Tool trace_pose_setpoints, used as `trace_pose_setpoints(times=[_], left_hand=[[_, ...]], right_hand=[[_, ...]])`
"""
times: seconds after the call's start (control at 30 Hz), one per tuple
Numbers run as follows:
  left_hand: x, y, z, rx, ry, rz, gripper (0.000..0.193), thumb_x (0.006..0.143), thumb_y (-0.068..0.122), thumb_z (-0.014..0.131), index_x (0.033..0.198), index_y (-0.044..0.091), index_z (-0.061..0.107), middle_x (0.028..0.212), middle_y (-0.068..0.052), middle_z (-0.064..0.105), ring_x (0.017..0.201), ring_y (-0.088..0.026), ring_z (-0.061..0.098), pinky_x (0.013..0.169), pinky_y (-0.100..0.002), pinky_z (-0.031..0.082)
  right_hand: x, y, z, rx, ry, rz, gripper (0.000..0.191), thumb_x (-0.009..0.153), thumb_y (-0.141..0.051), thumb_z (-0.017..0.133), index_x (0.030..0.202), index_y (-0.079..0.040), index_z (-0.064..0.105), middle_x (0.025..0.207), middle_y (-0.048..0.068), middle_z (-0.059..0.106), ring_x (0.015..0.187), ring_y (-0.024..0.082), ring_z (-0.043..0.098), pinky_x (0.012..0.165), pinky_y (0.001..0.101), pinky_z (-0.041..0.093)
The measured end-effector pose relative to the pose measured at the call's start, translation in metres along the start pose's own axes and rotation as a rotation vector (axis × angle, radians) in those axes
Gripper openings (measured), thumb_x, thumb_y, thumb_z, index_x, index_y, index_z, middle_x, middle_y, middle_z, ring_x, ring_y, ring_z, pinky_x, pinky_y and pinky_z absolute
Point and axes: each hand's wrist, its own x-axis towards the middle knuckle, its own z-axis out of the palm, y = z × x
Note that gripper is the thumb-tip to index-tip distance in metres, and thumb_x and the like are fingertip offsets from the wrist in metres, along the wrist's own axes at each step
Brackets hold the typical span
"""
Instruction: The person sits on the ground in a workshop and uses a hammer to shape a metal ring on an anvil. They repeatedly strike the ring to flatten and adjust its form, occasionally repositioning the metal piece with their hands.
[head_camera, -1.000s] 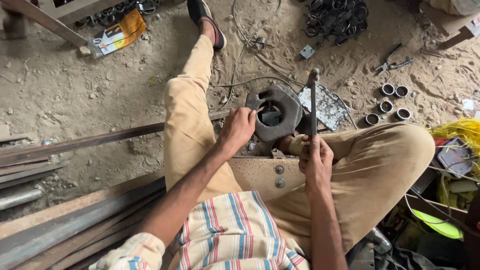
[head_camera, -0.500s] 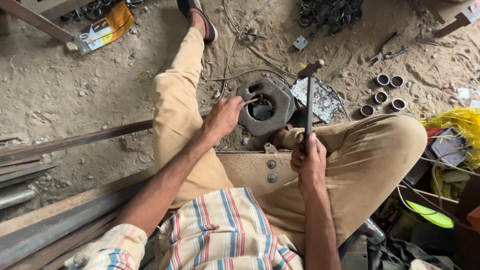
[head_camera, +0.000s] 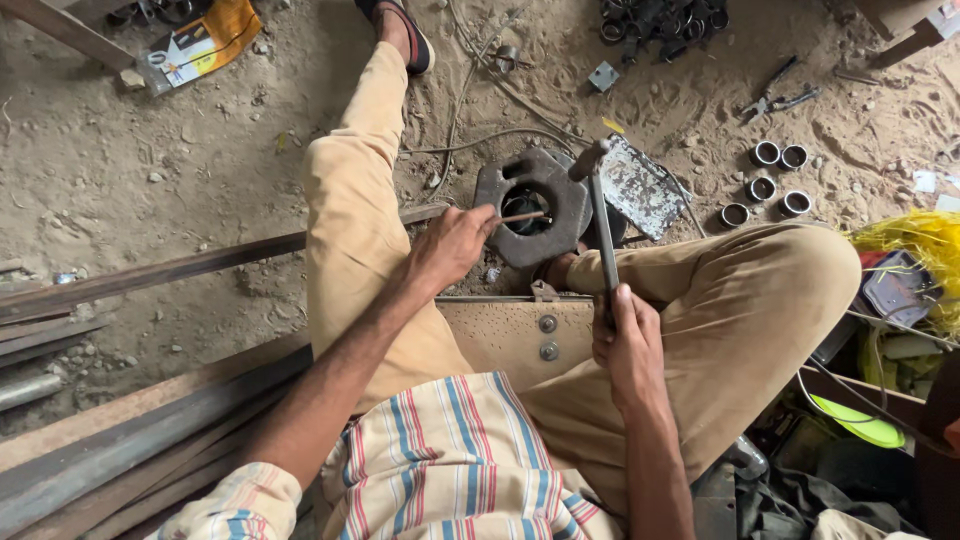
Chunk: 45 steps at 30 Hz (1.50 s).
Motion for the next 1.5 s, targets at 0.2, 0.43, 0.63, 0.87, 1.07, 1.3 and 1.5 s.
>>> trace_pose_setpoints(times=[0.2, 0.43, 0.63, 0.87, 1.07, 1.3, 1.5], left_hand=[[0.004, 0.010, -0.014, -0.027, 0.097, -0.090, 0.032, 0.107, 0.032, 0.051, 0.101, 0.006, 0.069, 0.073, -0.018, 0.071, 0.061, -0.029, 0.069, 0.054, -0.046, 0.054], [0.007, 0.015, 0.025, 0.177, 0.205, -0.141, 0.036, 0.101, 0.037, 0.060, 0.091, 0.004, 0.068, 0.077, -0.019, 0.066, 0.066, -0.033, 0.068, 0.060, -0.048, 0.056], [0.015, 0.011, 0.057, 0.254, 0.426, -0.084, 0.033, 0.101, 0.034, 0.059, 0.086, 0.006, 0.064, 0.074, -0.017, 0.066, 0.063, -0.033, 0.065, 0.058, -0.047, 0.053], [0.018, 0.011, 0.041, -1.471, -0.323, -0.604, 0.022, 0.108, 0.022, 0.037, 0.101, 0.009, 0.053, 0.060, 0.006, 0.037, 0.043, -0.006, 0.030, 0.039, -0.025, 0.026], [0.015, 0.029, 0.054, -1.636, -0.172, -0.687, 0.015, 0.110, 0.018, 0.035, 0.103, 0.012, 0.047, 0.065, 0.002, 0.040, 0.047, -0.007, 0.032, 0.042, -0.024, 0.025], [0.009, 0.035, 0.065, -1.499, -0.156, -0.661, 0.011, 0.110, 0.019, 0.036, 0.107, 0.014, 0.046, 0.069, 0.002, 0.044, 0.046, -0.006, 0.034, 0.041, -0.025, 0.026], [-0.025, 0.058, 0.064, -1.245, -0.175, -0.684, 0.015, 0.110, 0.022, 0.034, 0.114, 0.015, 0.047, 0.071, 0.002, 0.048, 0.045, -0.006, 0.035, 0.041, -0.025, 0.028]], right_hand=[[-0.004, 0.004, 0.004, -0.037, 0.032, -0.054, 0.040, 0.110, -0.036, 0.042, 0.082, -0.008, 0.050, 0.060, -0.005, 0.040, 0.046, 0.005, 0.032, 0.040, 0.0240, 0.024], [0.014, 0.006, 0.008, 0.032, 0.050, -0.053, 0.039, 0.110, -0.037, 0.042, 0.084, -0.010, 0.051, 0.060, -0.007, 0.035, 0.046, 0.004, 0.028, 0.040, 0.0234, 0.021], [0.015, 0.007, 0.003, 0.044, 0.053, -0.044, 0.039, 0.109, -0.038, 0.043, 0.084, -0.010, 0.051, 0.059, -0.007, 0.036, 0.046, 0.004, 0.029, 0.040, 0.0232, 0.021], [0.017, 0.009, -0.004, 0.060, 0.039, -0.036, 0.036, 0.109, -0.037, 0.045, 0.085, -0.011, 0.053, 0.059, -0.008, 0.034, 0.045, 0.003, 0.027, 0.040, 0.0227, 0.021], [0.021, 0.010, -0.006, 0.086, 0.039, -0.029, 0.035, 0.109, -0.037, 0.046, 0.086, -0.011, 0.052, 0.060, -0.009, 0.035, 0.046, 0.003, 0.028, 0.041, 0.0225, 0.021], [0.023, 0.011, -0.004, 0.095, 0.019, -0.024, 0.035, 0.109, -0.037, 0.046, 0.088, -0.010, 0.053, 0.059, -0.008, 0.034, 0.045, 0.003, 0.027, 0.040, 0.0226, 0.020], [0.021, 0.006, 0.000, 0.064, 0.021, -0.048, 0.036, 0.109, -0.037, 0.043, 0.087, -0.011, 0.053, 0.060, -0.008, 0.035, 0.046, 0.003, 0.028, 0.040, 0.0227, 0.020]])
